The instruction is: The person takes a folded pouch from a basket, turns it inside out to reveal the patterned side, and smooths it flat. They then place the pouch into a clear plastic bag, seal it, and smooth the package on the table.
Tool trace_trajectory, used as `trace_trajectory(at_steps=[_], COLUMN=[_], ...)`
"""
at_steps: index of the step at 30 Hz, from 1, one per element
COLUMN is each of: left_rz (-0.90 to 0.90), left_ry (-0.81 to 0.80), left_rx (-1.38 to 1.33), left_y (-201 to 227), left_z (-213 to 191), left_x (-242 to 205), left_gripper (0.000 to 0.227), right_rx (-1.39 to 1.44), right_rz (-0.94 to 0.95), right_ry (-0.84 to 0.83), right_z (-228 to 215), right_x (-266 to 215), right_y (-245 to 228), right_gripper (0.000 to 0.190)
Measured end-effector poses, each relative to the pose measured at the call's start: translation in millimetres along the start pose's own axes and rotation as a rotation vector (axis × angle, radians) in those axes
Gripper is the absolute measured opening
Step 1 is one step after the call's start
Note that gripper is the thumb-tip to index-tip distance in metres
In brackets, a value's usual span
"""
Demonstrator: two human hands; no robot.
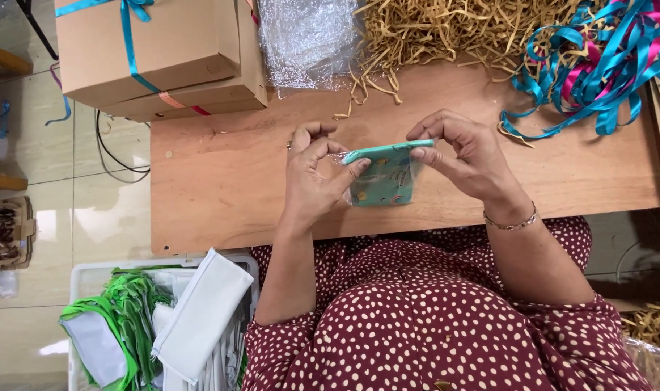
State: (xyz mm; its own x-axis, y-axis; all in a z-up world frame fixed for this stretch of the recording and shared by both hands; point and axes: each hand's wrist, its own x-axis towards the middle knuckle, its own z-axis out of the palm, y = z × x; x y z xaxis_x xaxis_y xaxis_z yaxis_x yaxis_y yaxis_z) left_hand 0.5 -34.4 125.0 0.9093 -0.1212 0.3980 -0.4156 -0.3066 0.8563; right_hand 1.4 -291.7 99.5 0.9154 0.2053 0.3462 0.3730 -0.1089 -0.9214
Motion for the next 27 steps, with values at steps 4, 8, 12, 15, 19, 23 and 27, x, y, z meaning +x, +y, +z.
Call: trace_trajectory(at_steps=[4, 8, 12, 15, 19, 23, 27], left_rz=[-0.08, -0.433, -0.555, -0.62, -0.572, -0.379, -0.098], left_ry=[0.096, 0.24, 0.326, 0.155, 0.185, 0.182, 0.076], left_rx=[-0.106, -0.34, -0.265, 0.195, 0.333, 0.775, 0.88], left_y=[-20.5, -63.7, -95.0, -145.3, -124.5, -162.2, -130.2], left_z=[13.5, 29.1, 39.1, 48.1, 60.7, 76.5, 65.5], left_x=[5.8, 5.4, 3.2, -3.7, -6.8, -13.1, -14.8], left_gripper=[0.028, 0.027, 0.028, 0.044, 0.05, 0.067, 0.058], right_rx=[0.172, 0.243, 0.161, 0.022, -0.185, -0.725, -0.976], right_rz=[0.192, 0.288, 0.339, 0.325, 0.254, 0.218, -0.176], right_ry=[0.153, 0.251, 0.258, 0.277, 0.231, 0.173, 0.188], right_z=[11.2, 27.4, 38.3, 48.4, 53.7, 53.1, 59.0], right_x=[-7.0, 6.3, 13.2, 13.1, 10.2, 8.6, 5.3], right_y=[47.0, 54.5, 92.8, 115.2, 153.0, 144.0, 128.6], right_gripper=[0.01, 0.012, 0.013, 0.014, 0.015, 0.029, 0.03])
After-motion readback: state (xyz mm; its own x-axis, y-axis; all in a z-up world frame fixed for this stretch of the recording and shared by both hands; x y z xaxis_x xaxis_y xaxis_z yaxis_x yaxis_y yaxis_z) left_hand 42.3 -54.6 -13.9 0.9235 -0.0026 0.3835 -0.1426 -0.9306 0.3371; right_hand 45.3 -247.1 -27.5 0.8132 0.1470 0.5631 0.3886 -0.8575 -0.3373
